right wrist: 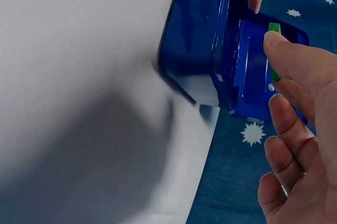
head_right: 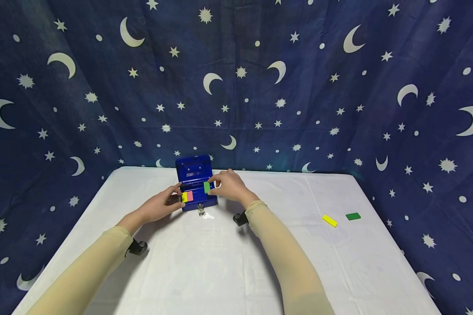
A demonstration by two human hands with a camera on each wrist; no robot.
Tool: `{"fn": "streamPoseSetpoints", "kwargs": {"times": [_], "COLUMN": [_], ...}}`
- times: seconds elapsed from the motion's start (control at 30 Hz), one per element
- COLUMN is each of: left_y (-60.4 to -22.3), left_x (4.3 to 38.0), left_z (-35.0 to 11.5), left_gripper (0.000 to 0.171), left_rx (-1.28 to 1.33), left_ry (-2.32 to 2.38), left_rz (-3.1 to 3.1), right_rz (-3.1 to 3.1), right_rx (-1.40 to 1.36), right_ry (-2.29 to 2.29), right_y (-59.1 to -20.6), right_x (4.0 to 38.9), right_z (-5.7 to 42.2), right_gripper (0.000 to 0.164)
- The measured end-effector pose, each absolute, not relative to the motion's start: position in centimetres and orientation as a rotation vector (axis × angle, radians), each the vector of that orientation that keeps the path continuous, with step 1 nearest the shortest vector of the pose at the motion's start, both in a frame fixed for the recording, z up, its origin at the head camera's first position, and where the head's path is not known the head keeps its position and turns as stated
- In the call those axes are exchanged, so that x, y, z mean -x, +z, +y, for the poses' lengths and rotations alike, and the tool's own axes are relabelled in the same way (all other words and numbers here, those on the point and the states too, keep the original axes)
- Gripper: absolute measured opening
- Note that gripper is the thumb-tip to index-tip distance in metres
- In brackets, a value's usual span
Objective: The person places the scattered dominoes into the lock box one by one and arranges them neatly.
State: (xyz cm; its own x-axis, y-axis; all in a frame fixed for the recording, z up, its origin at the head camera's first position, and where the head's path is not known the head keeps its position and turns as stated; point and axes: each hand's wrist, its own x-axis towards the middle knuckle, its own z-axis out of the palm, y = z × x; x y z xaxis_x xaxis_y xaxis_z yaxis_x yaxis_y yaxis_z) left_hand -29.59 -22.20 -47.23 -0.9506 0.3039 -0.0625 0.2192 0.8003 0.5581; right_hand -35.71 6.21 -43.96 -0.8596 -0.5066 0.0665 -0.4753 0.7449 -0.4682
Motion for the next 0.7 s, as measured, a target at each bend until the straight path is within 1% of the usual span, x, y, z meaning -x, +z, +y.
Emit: {"fn": "streamPoseSetpoints", "kwargs": {"times": [0.4,0.7], "left_y": [-47.3,-47.2], "left_x": [29.7,29.7], "left_z": [-22.4,-22.1], "left_gripper": [0.046,0.041], "left_rx": [-0.395,-0.38], "left_ry": [0.862,0.882], "left_rz": [2.817,2.802], "right_rz": [2.902,2.955], "right_rx": [0.777,0.768], "right_ry": [-0.654,-0.54], "right_y": [-44.7,-45.2], "right_x": [36.2,36.4], "right_z": [4.3,2.7], "right_gripper": [0.046,0.045]}}
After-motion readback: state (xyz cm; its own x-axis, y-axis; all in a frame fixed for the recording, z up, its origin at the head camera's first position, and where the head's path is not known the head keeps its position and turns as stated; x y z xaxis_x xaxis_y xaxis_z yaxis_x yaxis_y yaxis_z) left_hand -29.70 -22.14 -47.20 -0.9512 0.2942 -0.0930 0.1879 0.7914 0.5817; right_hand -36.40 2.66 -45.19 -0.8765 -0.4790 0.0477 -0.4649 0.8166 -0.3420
